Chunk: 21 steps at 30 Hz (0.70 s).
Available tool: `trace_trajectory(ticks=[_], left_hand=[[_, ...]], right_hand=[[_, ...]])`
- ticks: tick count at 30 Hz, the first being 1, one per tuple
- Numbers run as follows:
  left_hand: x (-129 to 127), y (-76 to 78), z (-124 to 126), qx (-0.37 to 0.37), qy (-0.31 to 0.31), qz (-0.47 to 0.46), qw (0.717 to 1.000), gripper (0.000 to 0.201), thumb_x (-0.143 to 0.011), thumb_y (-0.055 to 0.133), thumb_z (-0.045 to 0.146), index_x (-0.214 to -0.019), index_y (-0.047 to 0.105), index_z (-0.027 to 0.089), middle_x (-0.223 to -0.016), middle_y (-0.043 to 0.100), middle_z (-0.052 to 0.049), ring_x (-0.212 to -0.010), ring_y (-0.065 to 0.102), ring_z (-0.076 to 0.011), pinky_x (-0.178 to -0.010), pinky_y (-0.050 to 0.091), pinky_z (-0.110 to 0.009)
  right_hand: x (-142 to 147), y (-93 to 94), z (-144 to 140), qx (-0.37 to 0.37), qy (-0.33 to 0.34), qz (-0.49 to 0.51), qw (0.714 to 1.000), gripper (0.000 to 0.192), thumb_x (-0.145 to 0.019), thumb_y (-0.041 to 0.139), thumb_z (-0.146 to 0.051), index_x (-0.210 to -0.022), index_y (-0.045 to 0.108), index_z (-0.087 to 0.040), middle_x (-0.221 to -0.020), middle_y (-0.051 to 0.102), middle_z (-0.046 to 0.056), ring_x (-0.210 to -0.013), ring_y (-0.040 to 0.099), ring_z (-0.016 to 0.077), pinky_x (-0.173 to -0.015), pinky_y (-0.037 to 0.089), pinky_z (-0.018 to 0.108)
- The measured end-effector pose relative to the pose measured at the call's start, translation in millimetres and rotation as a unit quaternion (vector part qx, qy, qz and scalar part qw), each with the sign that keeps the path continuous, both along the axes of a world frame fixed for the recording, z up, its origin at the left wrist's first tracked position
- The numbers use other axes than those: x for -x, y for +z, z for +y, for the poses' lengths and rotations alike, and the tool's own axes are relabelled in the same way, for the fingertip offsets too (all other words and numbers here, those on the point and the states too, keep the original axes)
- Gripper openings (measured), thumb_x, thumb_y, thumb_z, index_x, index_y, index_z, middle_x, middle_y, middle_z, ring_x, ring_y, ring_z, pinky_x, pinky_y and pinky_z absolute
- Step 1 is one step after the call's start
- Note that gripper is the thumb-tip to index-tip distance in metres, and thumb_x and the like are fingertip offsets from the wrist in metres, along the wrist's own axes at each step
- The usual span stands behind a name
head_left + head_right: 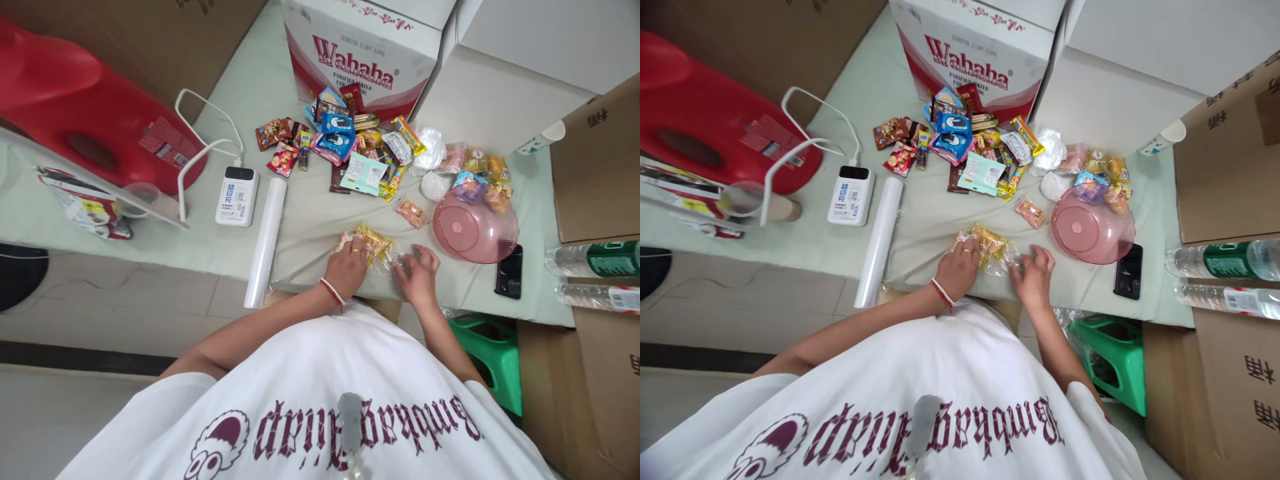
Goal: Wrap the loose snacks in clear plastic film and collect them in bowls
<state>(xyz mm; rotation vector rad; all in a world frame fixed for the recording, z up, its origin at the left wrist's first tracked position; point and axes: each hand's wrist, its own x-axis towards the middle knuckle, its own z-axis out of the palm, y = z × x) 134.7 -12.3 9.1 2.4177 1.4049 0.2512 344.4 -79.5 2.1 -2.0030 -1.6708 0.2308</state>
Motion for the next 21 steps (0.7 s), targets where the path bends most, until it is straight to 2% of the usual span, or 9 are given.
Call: trace_trajectory(ticks=[2, 4, 6, 8, 13, 17, 19, 21], left_hand=[[0, 0.7, 0, 0.008, -0.001, -0.005, 1.000, 0.050, -0.103, 0.030, 0.013, -0.147, 0.055, 0.010, -0.124, 0.068, -0.024, -0.117, 0.064, -0.0324, -0.078, 0.056, -0.039], [0, 1.9, -1, 0.015, -0.006, -0.005, 1.000, 0.050, -0.103, 0.030, 0.013, -0.146, 0.056, 0.010, -0.128, 0.067, -0.024, -0.119, 0.064, -0.0324, -0.080, 0.056, -0.039], [-1, 2.6, -1, 0.019, -0.006, -0.004, 1.000, 0.050, -0.104, 0.030, 0.013, -0.146, 0.055, 0.009, -0.132, 0.066, -0.024, -0.120, 0.064, -0.0323, -0.081, 0.056, -0.039], [-3, 2.2, -1, 0.026, -0.006, -0.008, 1.000, 0.050, -0.104, 0.030, 0.013, -0.147, 0.054, 0.007, -0.132, 0.066, -0.025, -0.118, 0.065, -0.0326, -0.081, 0.056, -0.040], [1, -1.4, 3, 0.085, 0.008, -0.033, 0.996, 0.050, -0.102, 0.035, 0.014, -0.147, 0.053, 0.005, -0.133, 0.066, -0.025, -0.112, 0.070, -0.0318, -0.084, 0.058, -0.041], [29, -0.1, 15, 0.081, -0.008, -0.151, 0.985, 0.047, -0.103, 0.040, 0.023, -0.145, 0.057, 0.012, -0.137, 0.066, -0.019, -0.117, 0.068, -0.0281, -0.096, 0.056, -0.039], [42, -0.2, 24, 0.052, 0.038, -0.215, 0.974, 0.045, -0.104, 0.039, 0.027, -0.144, 0.058, 0.019, -0.133, 0.067, -0.014, -0.119, 0.066, -0.0250, -0.102, 0.053, -0.039], [48, -2.9, 36, 0.039, 0.131, -0.216, 0.967, 0.043, -0.103, 0.047, 0.036, -0.139, 0.063, 0.019, -0.130, 0.066, -0.014, -0.120, 0.063, -0.0271, -0.106, 0.051, -0.042]], right_hand=[[7, 8.3, 3, 0.004, 0.014, 0.036, 0.999, 0.022, -0.098, 0.059, -0.040, -0.097, 0.071, -0.021, -0.132, 0.059, 0.018, -0.129, 0.050, 0.0349, -0.108, 0.045, 0.056], [16, 21.0, 7, 0.018, 0.010, 0.073, 0.997, 0.019, -0.100, 0.055, -0.037, -0.097, 0.068, -0.023, -0.117, 0.065, 0.014, -0.107, 0.062, 0.0279, -0.093, 0.052, 0.044], [28, 32.5, 19, 0.044, 0.027, 0.092, 0.994, 0.017, -0.100, 0.053, -0.035, -0.095, 0.066, -0.024, -0.096, 0.068, 0.007, -0.083, 0.063, 0.0224, -0.080, 0.052, 0.036], [44, 37.4, 38, 0.063, 0.060, 0.087, 0.992, 0.017, -0.100, 0.052, -0.031, -0.091, 0.064, -0.024, -0.084, 0.067, 0.004, -0.075, 0.060, 0.0209, -0.076, 0.049, 0.033], [82, 23.5, 87, 0.082, 0.109, 0.045, 0.990, 0.022, -0.099, 0.047, -0.022, -0.100, 0.069, -0.020, -0.093, 0.067, 0.010, -0.080, 0.059, 0.0234, -0.074, 0.046, 0.033], [86, 11.2, 93, 0.104, 0.127, 0.021, 0.986, 0.026, -0.098, 0.046, -0.017, -0.111, 0.068, -0.018, -0.102, 0.062, 0.013, -0.081, 0.057, 0.0239, -0.073, 0.046, 0.033], [84, 7.7, 88, 0.095, 0.148, 0.019, 0.984, 0.031, -0.097, 0.044, -0.014, -0.119, 0.065, -0.017, -0.108, 0.060, 0.013, -0.084, 0.057, 0.0242, -0.074, 0.048, 0.033], [83, 5.0, 83, 0.081, 0.164, 0.027, 0.983, 0.036, -0.097, 0.041, -0.012, -0.126, 0.063, -0.016, -0.111, 0.057, 0.014, -0.088, 0.057, 0.0246, -0.078, 0.050, 0.034]])
